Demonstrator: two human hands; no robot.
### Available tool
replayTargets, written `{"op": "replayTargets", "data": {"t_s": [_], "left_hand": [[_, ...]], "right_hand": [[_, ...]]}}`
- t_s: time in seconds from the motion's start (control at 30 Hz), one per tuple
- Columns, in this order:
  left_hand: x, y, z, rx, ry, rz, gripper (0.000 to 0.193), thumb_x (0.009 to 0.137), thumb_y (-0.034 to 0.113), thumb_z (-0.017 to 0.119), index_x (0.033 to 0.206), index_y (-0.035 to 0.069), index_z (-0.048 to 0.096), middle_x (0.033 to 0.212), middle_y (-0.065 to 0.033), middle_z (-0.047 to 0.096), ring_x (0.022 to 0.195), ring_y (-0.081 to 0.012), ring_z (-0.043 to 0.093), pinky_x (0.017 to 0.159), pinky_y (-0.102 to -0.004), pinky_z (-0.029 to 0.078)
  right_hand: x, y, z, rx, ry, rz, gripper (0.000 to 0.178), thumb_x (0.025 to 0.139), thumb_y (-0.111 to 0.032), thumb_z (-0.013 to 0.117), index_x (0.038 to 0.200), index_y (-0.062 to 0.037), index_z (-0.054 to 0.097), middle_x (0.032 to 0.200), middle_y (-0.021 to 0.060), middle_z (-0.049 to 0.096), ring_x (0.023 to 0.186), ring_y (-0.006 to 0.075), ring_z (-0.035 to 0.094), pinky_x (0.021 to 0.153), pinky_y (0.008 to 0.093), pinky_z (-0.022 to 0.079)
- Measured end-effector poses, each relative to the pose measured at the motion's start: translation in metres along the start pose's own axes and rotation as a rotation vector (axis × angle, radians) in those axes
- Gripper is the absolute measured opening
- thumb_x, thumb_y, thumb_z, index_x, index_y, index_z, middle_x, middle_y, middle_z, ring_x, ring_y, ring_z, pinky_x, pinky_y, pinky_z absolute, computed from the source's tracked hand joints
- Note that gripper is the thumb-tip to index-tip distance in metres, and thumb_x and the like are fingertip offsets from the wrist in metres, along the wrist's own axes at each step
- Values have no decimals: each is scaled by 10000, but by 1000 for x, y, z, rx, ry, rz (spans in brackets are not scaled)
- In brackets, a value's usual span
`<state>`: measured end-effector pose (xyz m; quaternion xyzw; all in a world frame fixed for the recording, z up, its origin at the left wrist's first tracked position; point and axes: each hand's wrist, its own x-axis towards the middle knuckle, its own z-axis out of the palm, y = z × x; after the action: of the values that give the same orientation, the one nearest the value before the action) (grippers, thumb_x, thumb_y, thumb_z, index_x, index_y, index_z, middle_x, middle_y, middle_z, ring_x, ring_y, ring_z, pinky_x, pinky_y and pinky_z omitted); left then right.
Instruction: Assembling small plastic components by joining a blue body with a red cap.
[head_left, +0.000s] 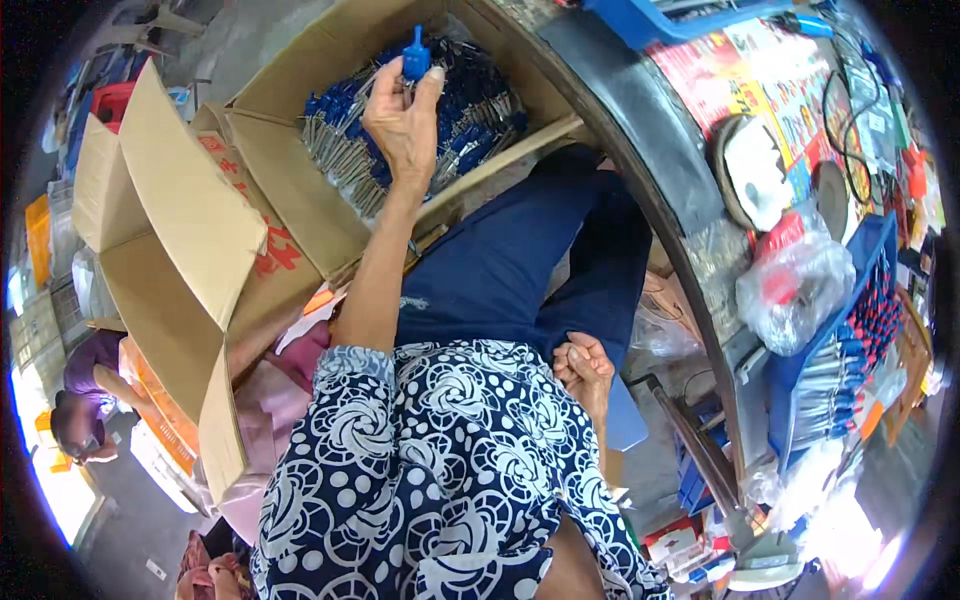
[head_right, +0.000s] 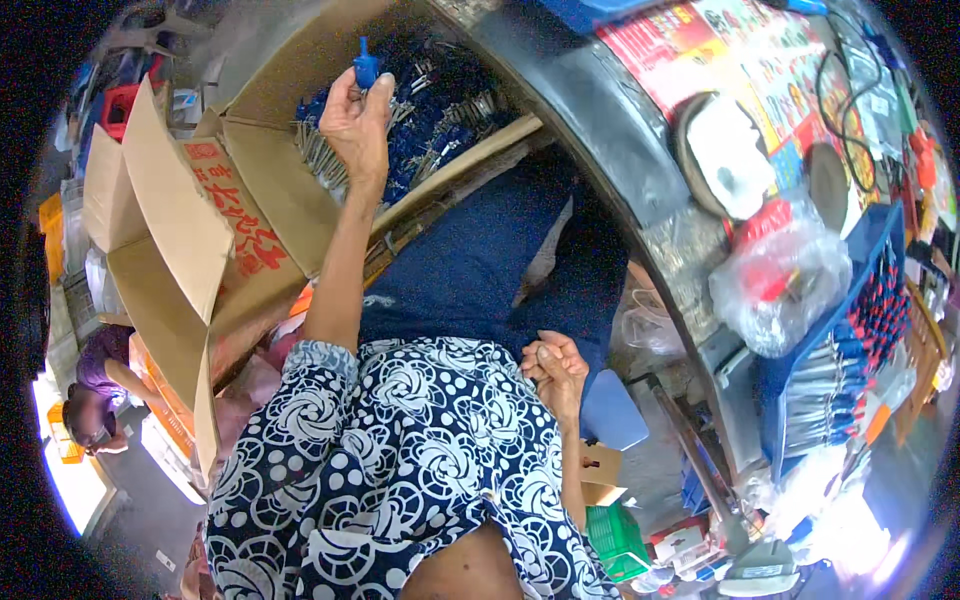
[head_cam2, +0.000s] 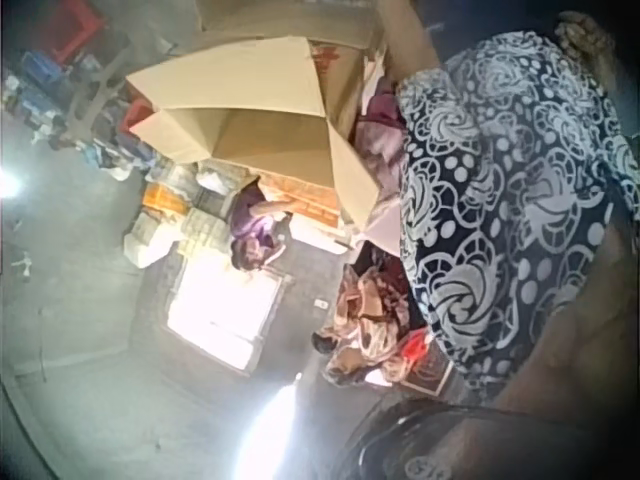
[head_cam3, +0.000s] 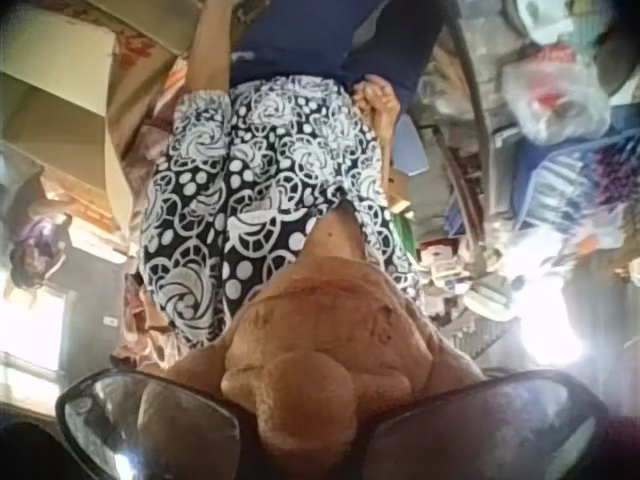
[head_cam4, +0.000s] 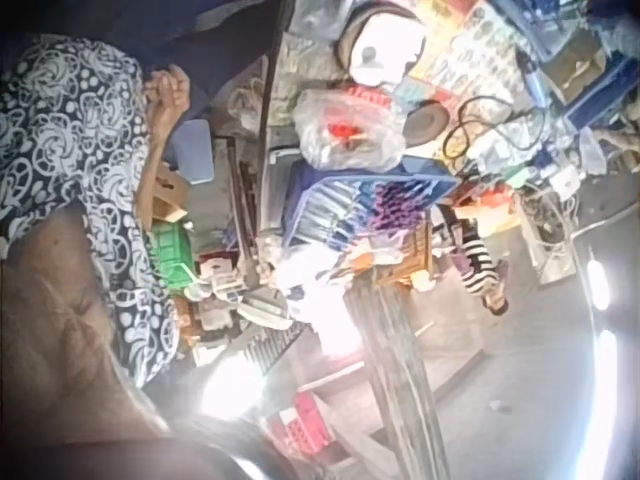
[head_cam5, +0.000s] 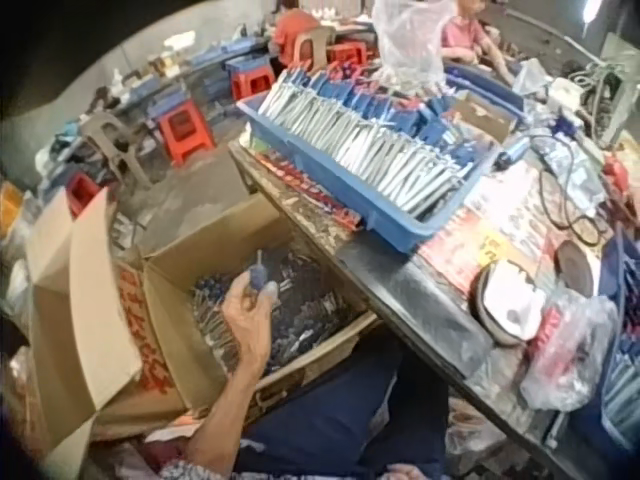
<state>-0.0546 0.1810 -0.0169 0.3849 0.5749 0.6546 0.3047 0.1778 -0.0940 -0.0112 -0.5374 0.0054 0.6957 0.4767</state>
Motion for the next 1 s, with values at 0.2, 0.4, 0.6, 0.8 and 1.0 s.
{"op": "replayTargets", "data": {"t_s": [0.2, 0.4, 0.6, 0.8, 1.0], "left_hand": [[-43, 97, 20, -136, -241, 139, 299, 709, -29, 638, 994, -49, 549, 821, -13, 553, 688, -43, 495, 602, -166, 422], [-56, 136, 65, 362, -695, 488, 300, 724, 61, 636, 1019, 60, 583, 896, 2, 585, 745, -95, 541, 681, -211, 438], [-58, 142, 138, 1009, -941, 1232, 266, 696, 121, 615, 956, 168, 586, 882, -59, 575, 758, -236, 574, 606, -333, 447], [-53, 138, 186, 962, -1156, 1470, 182, 682, 128, 571, 813, 4, 598, 819, -175, 578, 720, -271, 567, 625, -344, 450], [-70, 143, 206, 1030, -1155, 1539, 177, 686, 113, 572, 841, 32, 595, 833, -161, 577, 725, -262, 568, 630, -345, 437]], "right_hand": [[22, 5, -18, 32, -152, -11, 249, 802, -27, 518, 1029, 63, 466, 839, 172, 586, 640, 171, 579, 569, 238, 494], [31, 14, -26, 119, -264, -95, 218, 817, -37, 511, 1013, 53, 475, 836, 162, 593, 667, 176, 593, 582, 240, 501], [32, 14, -28, 139, -295, -91, 229, 826, -44, 505, 1013, 81, 464, 819, 171, 594, 653, 173, 594, 568, 228, 497], [35, 17, -31, 182, -308, -121, 214, 824, -39, 507, 999, 81, 472, 810, 174, 593, 648, 177, 591, 563, 233, 497], [38, 19, -34, 193, -313, -118, 201, 821, -35, 512, 994, 65, 487, 810, 169, 593, 648, 171, 591, 565, 233, 499]]}}
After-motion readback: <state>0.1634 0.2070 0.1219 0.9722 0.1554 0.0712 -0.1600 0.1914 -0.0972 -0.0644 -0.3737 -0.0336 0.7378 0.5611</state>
